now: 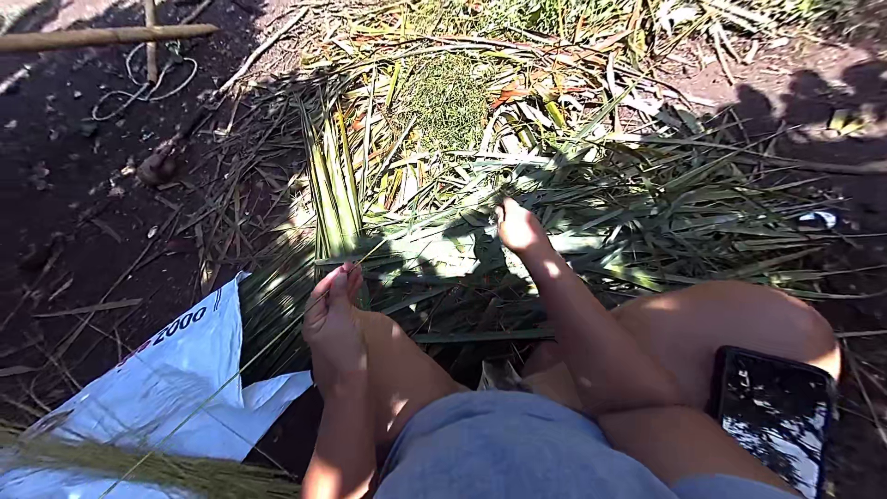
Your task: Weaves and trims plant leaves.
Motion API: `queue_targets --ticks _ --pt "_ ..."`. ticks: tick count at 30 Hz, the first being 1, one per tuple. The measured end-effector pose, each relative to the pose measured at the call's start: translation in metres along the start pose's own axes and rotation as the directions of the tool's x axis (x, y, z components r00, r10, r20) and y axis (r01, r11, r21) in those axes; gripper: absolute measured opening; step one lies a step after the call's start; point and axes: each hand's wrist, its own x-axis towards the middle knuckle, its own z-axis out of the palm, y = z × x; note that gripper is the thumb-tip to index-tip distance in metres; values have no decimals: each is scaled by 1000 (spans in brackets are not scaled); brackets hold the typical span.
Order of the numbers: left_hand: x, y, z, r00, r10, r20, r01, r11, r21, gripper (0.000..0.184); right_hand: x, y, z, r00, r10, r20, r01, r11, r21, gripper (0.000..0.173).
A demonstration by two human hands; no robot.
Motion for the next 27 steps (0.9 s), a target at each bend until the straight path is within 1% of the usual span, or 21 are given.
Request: queue_targets --ticks 1,2,3,4,5,6,7,9,10,11,12,14,16,17,19,21,22,23,25,26,27 --pt "2 0 -2 1000 14 9 -14 1000 -1 19 0 5 -6 999 -37 -29 40 994 100 45" --pt "2 -1 -3 999 31 32 -31 1000 -1 19 -6 3 -8 992 -113 -46 121 970 212 47" --pt "1 -3 -3 996 53 66 -53 999 1 19 -17 -6 -7 980 -196 -34 196 923 331 47" --pt "0 -5 -3 991 79 105 -80 997 0 19 -29 -14 -1 962 -273 20 229 842 489 45" --pt "-2 -8 -1 986 102 134 -102 995 -4 19 -42 -23 6 927 -357 114 192 715 673 40" --pt "-3 -9 1 981 111 161 -113 994 7 19 -56 -35 8 864 -446 232 100 604 791 35" --pt "-5 -10 3 976 109 189 -115 993 22 19 -67 -47 11 792 -514 329 6 545 839 32" --pt "-7 -11 3 957 132 258 -146 989 35 19 -79 -62 18 673 -584 454 -81 552 830 36" --pt "-8 -13 2 944 156 292 -173 984 33 19 -80 -64 21 643 -593 485 -110 555 824 38" --pt "-8 -14 0 932 179 316 -200 979 34 18 -78 -63 24 637 -590 495 -140 543 828 36" --pt "-8 -16 -3 922 200 331 -223 974 33 18 -73 -60 26 653 -581 486 -184 501 846 32" --pt "-7 -18 -11 913 231 337 -256 966 29 17 -58 -51 24 731 -509 454 -288 373 882 28" --pt "-7 -20 -15 919 225 324 -244 970 17 17 -38 -36 25 811 -419 409 -321 266 909 24" --pt "-8 -21 -15 922 214 322 -229 973 10 17 -30 -29 24 849 -358 388 -320 235 918 24" --pt "-14 -22 -12 937 172 303 -177 984 -11 18 -26 -25 26 897 -275 347 -290 228 929 23" --pt "-17 -21 -7 959 151 239 -152 988 -14 19 -39 -31 30 894 -311 323 -264 218 940 23" --pt "-17 -20 -5 970 136 204 -136 991 -14 19 -49 -36 32 876 -364 317 -250 220 943 26" --pt "-17 -19 -2 979 107 172 -106 994 -17 20 -58 -40 34 833 -443 331 -234 260 937 30" --pt "-20 -13 6 996 -5 92 8 999 -36 20 -74 -52 39 723 -560 405 -213 378 901 31" --pt "-21 -10 10 997 -62 47 64 997 -48 20 -80 -57 41 688 -576 441 -224 409 885 31" --pt "-21 -5 14 993 -114 11 114 992 -45 19 -81 -59 43 672 -578 463 -246 416 876 31"
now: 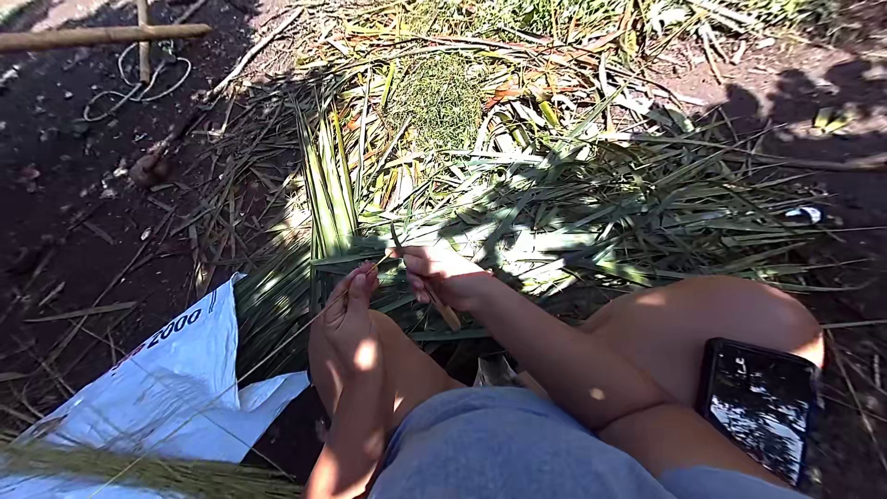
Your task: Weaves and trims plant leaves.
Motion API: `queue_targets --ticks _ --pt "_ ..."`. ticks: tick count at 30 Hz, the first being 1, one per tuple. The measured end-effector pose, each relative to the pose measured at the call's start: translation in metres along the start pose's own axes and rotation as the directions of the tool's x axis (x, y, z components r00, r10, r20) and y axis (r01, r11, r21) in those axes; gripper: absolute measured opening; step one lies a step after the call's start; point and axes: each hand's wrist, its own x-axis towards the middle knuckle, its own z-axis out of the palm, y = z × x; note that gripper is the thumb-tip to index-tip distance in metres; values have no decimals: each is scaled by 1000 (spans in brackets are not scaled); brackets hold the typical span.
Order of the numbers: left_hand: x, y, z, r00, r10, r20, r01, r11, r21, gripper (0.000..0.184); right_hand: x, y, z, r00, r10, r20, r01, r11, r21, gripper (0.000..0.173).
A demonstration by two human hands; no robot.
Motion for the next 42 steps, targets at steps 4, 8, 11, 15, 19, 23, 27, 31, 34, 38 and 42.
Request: queue_targets --ticks 4,8,11,15,19,23,27,31,34,38,42 --pt "6 1 -9 1000 -11 -20 12 999 48 18 11 -1 -34 992 -20 -123 51 965 257 27" --pt "5 0 -11 999 -24 -37 26 998 49 15 11 -19 -61 920 -33 -390 129 966 222 17" --pt "3 3 3 994 -70 -89 70 998 -4 17 11 -12 -56 889 -131 -438 249 942 225 15" --pt "9 2 10 991 -106 -82 103 994 -31 15 12 -8 -52 883 -163 -440 385 788 480 32" --pt "26 6 -7 989 -60 -135 53 997 -60 14 17 -5 -96 715 -111 -690 484 791 374 34" --pt "40 9 -21 975 -220 -24 221 962 160 14 18 3 -92 834 42 -551 81 977 197 30" --pt "31 2 -14 941 -339 12 327 916 233 25 28 30 -50 945 37 -325 4 992 124 33" --pt "7 -26 -8 907 -376 188 339 919 201 33 25 53 -38 993 -69 -100 60 994 -92 26" --pt "13 15 -37 929 -368 -41 366 898 244 37 29 50 -55 991 -63 -114 49 991 -123 22" --pt "53 -22 -148 888 -101 -449 192 968 163 36 28 54 -128 916 109 -386 -107 994 27 28" --pt "39 -35 -278 663 -22 -748 444 816 370 46 14 77 -175 703 224 -675 -233 969 79 22"
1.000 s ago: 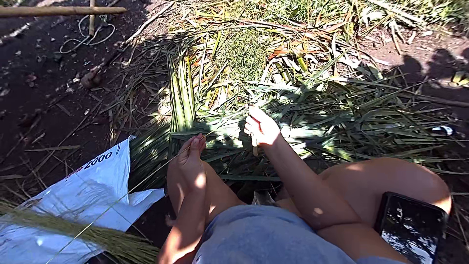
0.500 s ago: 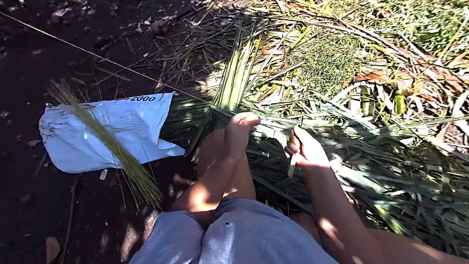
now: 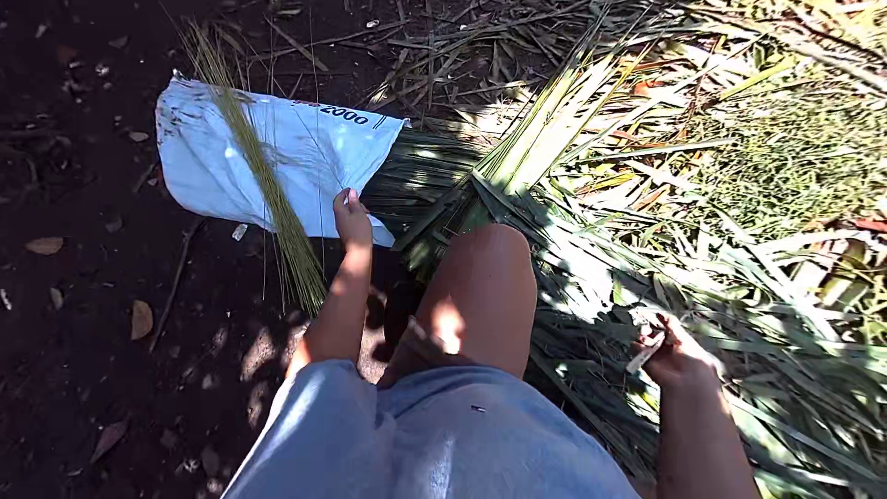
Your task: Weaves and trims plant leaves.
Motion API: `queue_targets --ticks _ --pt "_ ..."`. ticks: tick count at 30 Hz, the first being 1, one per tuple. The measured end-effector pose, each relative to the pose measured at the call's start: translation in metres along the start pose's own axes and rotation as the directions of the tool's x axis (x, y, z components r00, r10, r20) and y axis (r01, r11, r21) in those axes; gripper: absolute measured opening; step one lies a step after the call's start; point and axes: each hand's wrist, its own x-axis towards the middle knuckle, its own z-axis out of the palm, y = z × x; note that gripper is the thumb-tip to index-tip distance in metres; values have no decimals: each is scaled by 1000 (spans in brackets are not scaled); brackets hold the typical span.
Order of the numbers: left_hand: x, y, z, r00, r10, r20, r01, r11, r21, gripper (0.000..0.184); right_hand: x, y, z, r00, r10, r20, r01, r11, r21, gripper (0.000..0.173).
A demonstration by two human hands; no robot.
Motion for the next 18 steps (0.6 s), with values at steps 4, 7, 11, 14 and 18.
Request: queue_targets --ticks 4,7,11,14,18 --pt "41 -42 -69 992 -17 -126 63 925 374 47 19 21 -24 995 35 -90 -23 992 121 18" --pt "63 -59 -104 968 -69 -239 204 774 600 53 20 20 -25 994 36 -106 -19 987 161 18" --pt "65 -85 -99 956 -96 -276 270 648 712 69 18 23 -21 990 44 -137 -27 992 123 18" --pt "49 -107 -50 997 -23 76 -42 666 745 49 13 33 -23 982 54 -180 -37 995 94 14" --pt "36 -121 23 871 -272 408 -55 773 632 55 10 40 -30 982 74 -172 -63 995 72 18"
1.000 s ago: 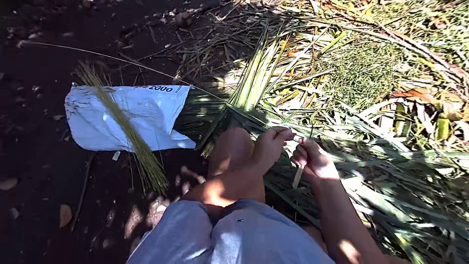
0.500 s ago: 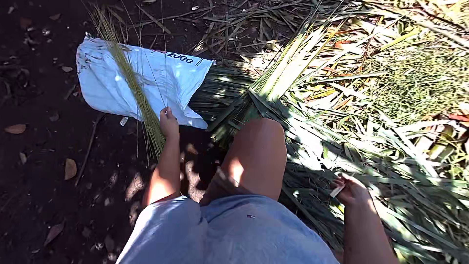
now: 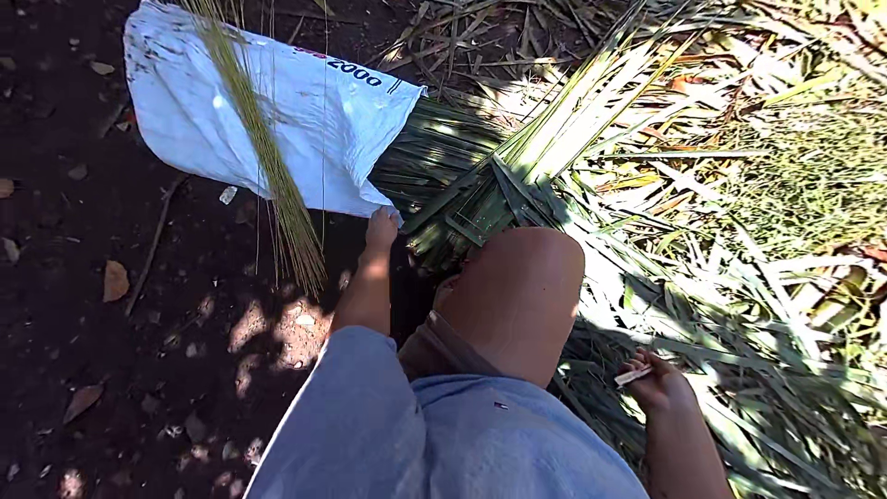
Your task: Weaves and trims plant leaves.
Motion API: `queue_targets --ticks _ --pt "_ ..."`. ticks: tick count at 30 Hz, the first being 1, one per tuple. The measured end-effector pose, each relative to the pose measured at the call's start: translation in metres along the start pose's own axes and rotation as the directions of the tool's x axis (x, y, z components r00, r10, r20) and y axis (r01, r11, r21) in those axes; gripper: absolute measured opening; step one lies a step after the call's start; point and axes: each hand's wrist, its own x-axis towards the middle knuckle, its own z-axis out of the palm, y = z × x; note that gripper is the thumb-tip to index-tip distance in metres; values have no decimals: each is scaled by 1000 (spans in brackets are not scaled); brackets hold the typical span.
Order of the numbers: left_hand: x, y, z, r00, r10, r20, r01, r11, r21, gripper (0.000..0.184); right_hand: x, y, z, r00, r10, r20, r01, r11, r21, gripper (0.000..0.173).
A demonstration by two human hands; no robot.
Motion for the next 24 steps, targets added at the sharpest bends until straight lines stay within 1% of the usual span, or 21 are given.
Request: queue_targets --ticks 2,4,6,8,9,11,13,15,16,17,19,20,21,22,24 --pt "6 16 17 990 -104 99 113 990 -84 63 -1 0 -4 1000 5 -1 -5 1000 -13 19" --pt "6 28 27 972 -169 166 187 977 -102 66 -1 0 -10 1000 9 0 -9 1000 -14 19" --pt "2 40 32 956 -193 220 204 979 -27 64 -1 -1 -14 1000 3 -6 -3 1000 -19 20" --pt "-1 49 35 943 -192 271 188 981 43 62 0 0 -17 1000 0 -12 0 999 -38 23" --pt "0 52 37 936 -181 304 184 983 19 63 1 1 -17 1000 4 -13 -4 999 -34 23" --pt "-3 56 39 918 -150 366 205 972 -114 68 2 2 -16 1000 12 -18 -13 1000 -27 22" --pt "-9 60 42 907 -139 398 248 939 -236 69 2 3 -13 999 20 -29 -21 999 -34 21" --pt "-15 64 40 893 -119 434 271 912 -308 60 -1 4 -5 999 24 -31 -25 999 -45 20" --pt "-18 67 38 895 -110 432 260 916 -306 55 -5 3 -1 999 24 -35 -26 999 -48 19" --pt "-21 71 35 916 -106 388 220 940 -262 50 -9 2 4 999 21 -44 -23 998 -50 17" --pt "-32 83 23 977 -92 194 106 992 -63 47 -18 0 16 997 -7 -81 -1 996 -91 14" --pt "-39 89 15 993 -74 93 75 997 -7 47 -23 -1 21 995 -31 -90 18 990 -142 12" --pt "-47 95 7 999 -51 7 50 999 13 47 -27 -3 24 996 -54 -74 37 976 -212 19" --pt "-54 102 0 998 -23 -63 24 1000 14 49 -29 -5 27 995 -88 -38 73 954 -292 30" --pt "-72 118 -15 989 33 -147 -43 997 -65 53 -38 -9 36 984 -172 41 173 893 -415 40"
